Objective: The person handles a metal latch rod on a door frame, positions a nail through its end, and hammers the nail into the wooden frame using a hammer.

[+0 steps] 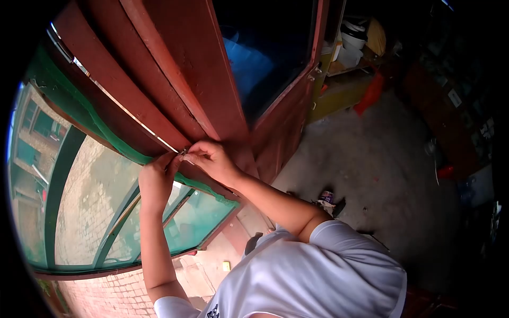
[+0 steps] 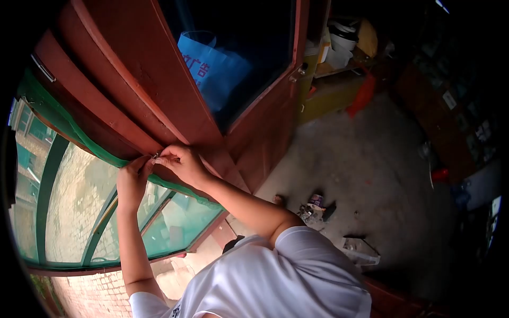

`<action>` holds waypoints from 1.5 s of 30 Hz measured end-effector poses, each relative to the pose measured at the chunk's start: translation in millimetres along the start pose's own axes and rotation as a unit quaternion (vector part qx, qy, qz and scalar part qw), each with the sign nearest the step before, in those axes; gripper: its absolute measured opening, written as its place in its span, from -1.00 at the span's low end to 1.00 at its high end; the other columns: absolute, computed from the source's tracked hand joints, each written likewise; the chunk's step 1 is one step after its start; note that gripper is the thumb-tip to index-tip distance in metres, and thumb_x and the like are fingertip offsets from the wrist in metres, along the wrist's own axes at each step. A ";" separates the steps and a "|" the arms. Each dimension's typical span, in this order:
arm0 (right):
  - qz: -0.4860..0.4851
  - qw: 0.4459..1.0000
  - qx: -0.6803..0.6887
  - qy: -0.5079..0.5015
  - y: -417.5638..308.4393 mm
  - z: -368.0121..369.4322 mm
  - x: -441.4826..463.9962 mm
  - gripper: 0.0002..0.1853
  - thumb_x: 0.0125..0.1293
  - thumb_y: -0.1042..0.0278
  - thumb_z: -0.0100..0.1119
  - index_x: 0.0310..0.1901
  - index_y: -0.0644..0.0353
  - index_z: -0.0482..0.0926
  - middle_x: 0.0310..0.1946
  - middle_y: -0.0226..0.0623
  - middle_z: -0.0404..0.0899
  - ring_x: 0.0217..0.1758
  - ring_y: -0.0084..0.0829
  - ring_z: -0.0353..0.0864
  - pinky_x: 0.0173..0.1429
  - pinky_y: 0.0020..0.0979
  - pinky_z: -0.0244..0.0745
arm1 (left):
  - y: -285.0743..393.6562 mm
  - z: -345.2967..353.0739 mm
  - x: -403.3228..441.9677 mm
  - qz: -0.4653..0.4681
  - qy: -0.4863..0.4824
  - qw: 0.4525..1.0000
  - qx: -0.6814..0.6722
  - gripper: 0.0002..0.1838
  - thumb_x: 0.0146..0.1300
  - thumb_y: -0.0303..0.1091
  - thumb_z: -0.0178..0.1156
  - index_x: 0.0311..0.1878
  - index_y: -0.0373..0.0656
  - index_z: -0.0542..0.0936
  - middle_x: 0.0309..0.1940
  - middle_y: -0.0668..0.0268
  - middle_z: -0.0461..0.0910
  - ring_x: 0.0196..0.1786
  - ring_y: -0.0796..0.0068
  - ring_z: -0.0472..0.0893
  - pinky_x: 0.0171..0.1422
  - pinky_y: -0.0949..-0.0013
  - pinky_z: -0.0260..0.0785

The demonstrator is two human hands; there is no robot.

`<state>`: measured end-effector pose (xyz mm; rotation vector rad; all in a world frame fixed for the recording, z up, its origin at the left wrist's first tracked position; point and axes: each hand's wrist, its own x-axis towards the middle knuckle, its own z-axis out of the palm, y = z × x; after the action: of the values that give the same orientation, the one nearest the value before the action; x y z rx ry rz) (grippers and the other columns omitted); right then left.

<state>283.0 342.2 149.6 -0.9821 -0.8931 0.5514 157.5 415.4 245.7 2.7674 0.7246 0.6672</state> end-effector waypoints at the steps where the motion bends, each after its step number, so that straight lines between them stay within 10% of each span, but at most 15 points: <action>1: 0.000 1.000 -0.006 -0.004 0.2 0.3 -1.0 -0.90 0.28 0.47 0.20 -0.26 0.32 0.56 -0.37 -0.38 0.61 -0.22 -0.63 0.56 -0.13 -0.58 0.47 | 2.0 -0.6 0.5 -0.003 -0.001 1.000 -0.002 -0.75 0.23 -0.19 0.21 -0.26 -0.21 0.65 -0.46 0.08 0.60 -0.42 0.06 0.57 -0.34 0.21 0.39; 32: 0.108 0.991 0.058 -0.050 -12.0 -19.8 -18.6 -0.81 0.36 0.40 0.10 -0.09 0.33 0.49 -0.27 -0.31 0.60 -0.17 -0.56 0.59 -0.07 -0.56 0.48 | 4.4 12.0 -6.0 -0.042 0.060 0.997 -0.033 -0.79 0.20 -0.21 0.22 -0.23 -0.12 0.68 -0.38 0.16 0.64 -0.36 0.11 0.61 -0.31 0.24 0.43; 45: -0.006 1.000 0.029 -0.009 -4.4 -4.2 -2.6 -0.88 0.30 0.50 0.15 -0.17 0.32 0.52 -0.28 -0.35 0.60 -0.18 -0.60 0.59 -0.07 -0.57 0.48 | -0.1 10.4 -6.6 -0.022 0.046 0.998 -0.038 -0.75 0.15 -0.17 0.27 -0.21 -0.12 0.68 -0.36 0.15 0.63 -0.34 0.09 0.60 -0.28 0.23 0.43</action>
<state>285.2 336.2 151.5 -0.9205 -0.8933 0.5729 157.2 411.2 234.1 2.6580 0.7593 0.8019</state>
